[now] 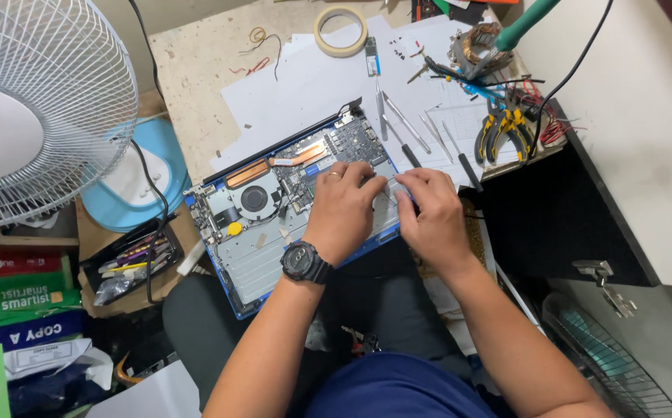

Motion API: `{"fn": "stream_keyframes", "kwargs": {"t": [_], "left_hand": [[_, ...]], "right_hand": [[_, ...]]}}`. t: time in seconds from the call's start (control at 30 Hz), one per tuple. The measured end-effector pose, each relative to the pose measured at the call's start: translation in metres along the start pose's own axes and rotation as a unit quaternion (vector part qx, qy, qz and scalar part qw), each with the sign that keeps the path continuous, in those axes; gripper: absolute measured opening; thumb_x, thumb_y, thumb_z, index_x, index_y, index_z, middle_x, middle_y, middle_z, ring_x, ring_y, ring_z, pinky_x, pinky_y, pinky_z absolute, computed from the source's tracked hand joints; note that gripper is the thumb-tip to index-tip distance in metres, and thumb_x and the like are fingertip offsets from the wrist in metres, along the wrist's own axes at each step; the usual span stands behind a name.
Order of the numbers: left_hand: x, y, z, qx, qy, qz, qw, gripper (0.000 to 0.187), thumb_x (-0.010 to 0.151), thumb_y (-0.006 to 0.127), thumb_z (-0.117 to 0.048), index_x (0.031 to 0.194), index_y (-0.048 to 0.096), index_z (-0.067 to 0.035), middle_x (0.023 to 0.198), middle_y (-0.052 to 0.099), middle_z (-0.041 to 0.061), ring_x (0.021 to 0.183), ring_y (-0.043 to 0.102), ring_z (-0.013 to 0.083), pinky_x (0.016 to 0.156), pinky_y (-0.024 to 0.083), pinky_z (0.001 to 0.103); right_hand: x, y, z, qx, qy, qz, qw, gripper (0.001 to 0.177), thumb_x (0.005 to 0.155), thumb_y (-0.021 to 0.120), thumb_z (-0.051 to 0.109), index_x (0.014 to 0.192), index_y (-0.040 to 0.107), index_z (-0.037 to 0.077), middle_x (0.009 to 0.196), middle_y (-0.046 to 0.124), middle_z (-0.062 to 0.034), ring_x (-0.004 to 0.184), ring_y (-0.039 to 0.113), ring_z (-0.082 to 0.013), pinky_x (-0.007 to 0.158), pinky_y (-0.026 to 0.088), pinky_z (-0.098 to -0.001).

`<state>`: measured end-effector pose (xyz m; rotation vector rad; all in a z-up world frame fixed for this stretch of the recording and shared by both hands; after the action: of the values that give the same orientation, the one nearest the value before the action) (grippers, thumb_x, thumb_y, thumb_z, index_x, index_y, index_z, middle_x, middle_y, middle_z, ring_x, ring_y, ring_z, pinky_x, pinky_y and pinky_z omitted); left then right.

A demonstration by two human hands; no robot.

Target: The person works on the internal components of a disassembled laptop placed on their lap. They use a screwdriver to remove screws and a small circuit board, then use tweezers to manipulate a connector on the motherboard.

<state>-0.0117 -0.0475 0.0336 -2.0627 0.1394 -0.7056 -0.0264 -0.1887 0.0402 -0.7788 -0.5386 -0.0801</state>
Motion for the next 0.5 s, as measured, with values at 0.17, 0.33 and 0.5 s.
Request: {"fn": "stream_keyframes", "kwargs": {"t": [0.17,0.33,0.5], "left_hand": [[-0.001,-0.006,-0.004,-0.010,0.006,-0.024,1.000,0.041,0.076,0.064,0.001,0.114,0.071,-0.014,0.114,0.064,0.006,0.108,0.059,0.0304,0.091,0.045,0.045],[-0.002,-0.012,-0.009,-0.013,-0.004,-0.024,1.000,0.046,0.074,0.065,0.002,0.118,0.071,-0.012,0.113,0.064,0.007,0.108,0.058,0.0321,0.090,0.045,0.046],[-0.003,-0.011,-0.006,-0.022,-0.023,-0.012,0.999,0.057,0.070,0.064,0.003,0.126,0.067,-0.009,0.114,0.064,0.010,0.108,0.057,0.0335,0.089,0.045,0.047]], "right_hand": [[0.038,0.006,-0.037,0.033,0.055,-0.013,0.998,0.018,0.094,0.070,0.006,0.111,0.073,0.001,0.100,0.073,-0.0175,0.084,0.073,-0.0305,0.072,0.058,-0.0387],[0.110,0.045,-0.081,0.041,0.086,-0.021,0.995,0.016,0.090,0.074,0.010,0.104,0.075,0.002,0.088,0.075,-0.0173,0.078,0.076,-0.0293,0.072,0.060,-0.0388],[0.183,0.109,-0.138,-0.080,0.101,0.020,0.991,0.023,0.080,0.080,0.017,0.096,0.072,0.002,0.090,0.073,-0.0216,0.091,0.071,-0.0400,0.086,0.057,-0.0466]]}}
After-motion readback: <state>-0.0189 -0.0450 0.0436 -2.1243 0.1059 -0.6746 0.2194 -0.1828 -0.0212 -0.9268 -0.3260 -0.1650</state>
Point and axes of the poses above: each hand's wrist, its own x-axis towards the middle knuckle, its own y-axis out of the palm, z = x × y, the point moved 7 cm from there along x, towards the middle knuckle
